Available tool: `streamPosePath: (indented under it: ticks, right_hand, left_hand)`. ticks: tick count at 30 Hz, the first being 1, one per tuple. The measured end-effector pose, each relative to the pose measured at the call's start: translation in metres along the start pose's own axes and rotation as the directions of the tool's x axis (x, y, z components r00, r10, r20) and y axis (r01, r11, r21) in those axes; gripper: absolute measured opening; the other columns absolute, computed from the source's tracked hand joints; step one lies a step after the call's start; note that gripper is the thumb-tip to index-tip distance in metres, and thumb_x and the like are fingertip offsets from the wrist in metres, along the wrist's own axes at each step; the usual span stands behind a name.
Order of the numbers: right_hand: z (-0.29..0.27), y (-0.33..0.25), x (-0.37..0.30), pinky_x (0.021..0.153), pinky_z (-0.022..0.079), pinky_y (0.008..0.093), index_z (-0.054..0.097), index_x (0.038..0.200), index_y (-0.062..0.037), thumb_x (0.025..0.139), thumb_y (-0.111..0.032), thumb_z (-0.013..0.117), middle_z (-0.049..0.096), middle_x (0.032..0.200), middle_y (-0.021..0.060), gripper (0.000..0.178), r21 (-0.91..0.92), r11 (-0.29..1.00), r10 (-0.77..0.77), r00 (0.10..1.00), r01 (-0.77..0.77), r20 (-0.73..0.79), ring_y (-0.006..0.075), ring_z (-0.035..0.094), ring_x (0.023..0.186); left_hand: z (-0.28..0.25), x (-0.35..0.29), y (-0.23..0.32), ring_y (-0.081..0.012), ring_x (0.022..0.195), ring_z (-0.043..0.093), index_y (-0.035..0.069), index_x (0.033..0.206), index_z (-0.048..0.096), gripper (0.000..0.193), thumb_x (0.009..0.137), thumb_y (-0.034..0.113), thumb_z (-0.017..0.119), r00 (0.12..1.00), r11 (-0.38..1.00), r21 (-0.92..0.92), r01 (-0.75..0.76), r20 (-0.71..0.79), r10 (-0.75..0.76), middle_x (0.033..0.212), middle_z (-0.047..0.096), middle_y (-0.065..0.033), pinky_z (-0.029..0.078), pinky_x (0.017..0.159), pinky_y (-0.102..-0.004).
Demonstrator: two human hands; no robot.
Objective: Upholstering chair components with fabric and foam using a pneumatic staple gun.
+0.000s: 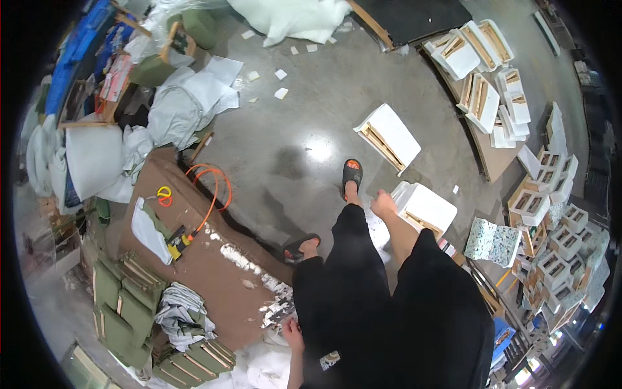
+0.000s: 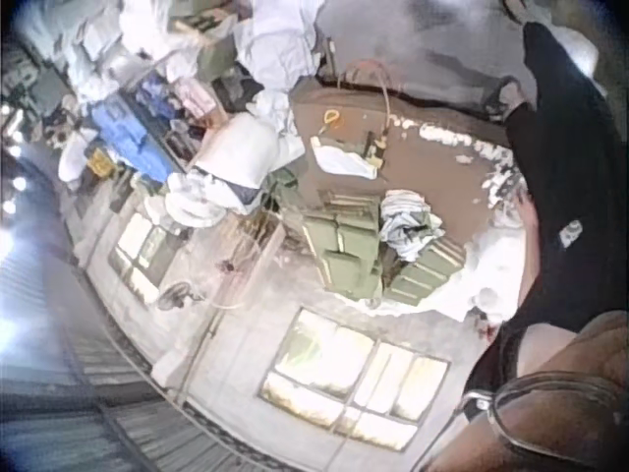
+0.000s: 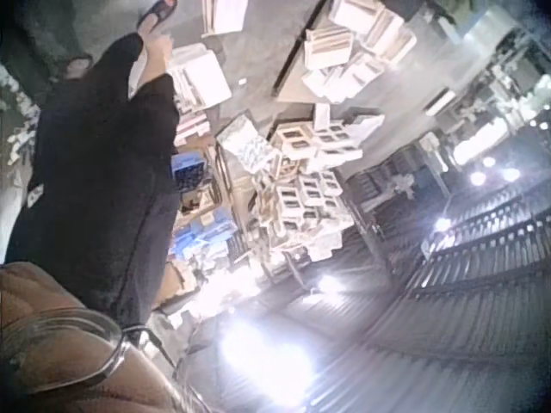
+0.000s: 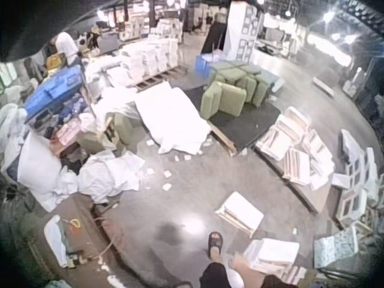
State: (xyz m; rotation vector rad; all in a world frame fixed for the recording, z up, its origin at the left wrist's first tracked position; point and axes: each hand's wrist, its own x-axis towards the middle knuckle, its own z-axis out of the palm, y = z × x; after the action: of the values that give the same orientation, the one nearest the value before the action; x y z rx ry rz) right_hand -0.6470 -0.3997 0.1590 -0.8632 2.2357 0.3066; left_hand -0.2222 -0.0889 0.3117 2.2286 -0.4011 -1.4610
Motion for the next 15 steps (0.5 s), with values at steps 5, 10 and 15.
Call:
streamPosePath:
  ticks: [5, 10, 15]
  right_hand:
    - [0.000, -0.027, 0.212, 0.101, 0.046, 0.0464, 0.067, 0.120, -0.0166, 0.086, -0.031, 0.056, 0.054, 0.135, 0.0189, 0.038, 0.149, 0.985, -0.114, 0.981, 0.091, 0.158, 0.0389, 0.057, 0.119]
    - [0.057, -0.017, 0.403, 0.101, 0.046, 0.0463, 0.066, 0.124, -0.0262, 0.090, -0.033, 0.054, 0.039, 0.149, 0.0194, 0.037, -0.082, 0.989, -0.095, 0.944, 0.127, 0.317, 0.0372, 0.056, 0.121]
    - [0.135, 0.010, 0.525, 0.100, 0.047, 0.0484, 0.063, 0.128, -0.0231, 0.091, -0.034, 0.055, 0.026, 0.155, 0.0215, 0.039, -0.184, 0.957, -0.152, 0.927, 0.224, 0.342, 0.0392, 0.056, 0.120]
  left_hand:
    - [0.085, -0.031, 0.002, -0.0224, 0.094, 0.060, -0.001, 0.103, 0.062, 0.025, 0.095, 0.021, 0.053, 0.986, 0.710, 0.702, -0.062, 0.153, -0.065, 0.092, 0.063, -0.0088, 0.047, 0.082, -0.0385]
    - [0.193, -0.002, 0.027, -0.0260, 0.103, 0.059, -0.001, 0.112, 0.059, 0.028, 0.094, 0.019, 0.054, 0.856, 0.618, 0.640, 0.456, -0.125, -0.501, 0.103, 0.064, -0.0139, 0.046, 0.089, -0.0397]
    - [0.266, 0.039, 0.080, -0.0287, 0.105, 0.059, 0.000, 0.115, 0.058, 0.030, 0.094, 0.022, 0.052, 0.756, 0.450, 0.665, 0.596, -0.277, -0.593, 0.105, 0.064, -0.0162, 0.046, 0.091, -0.0409]
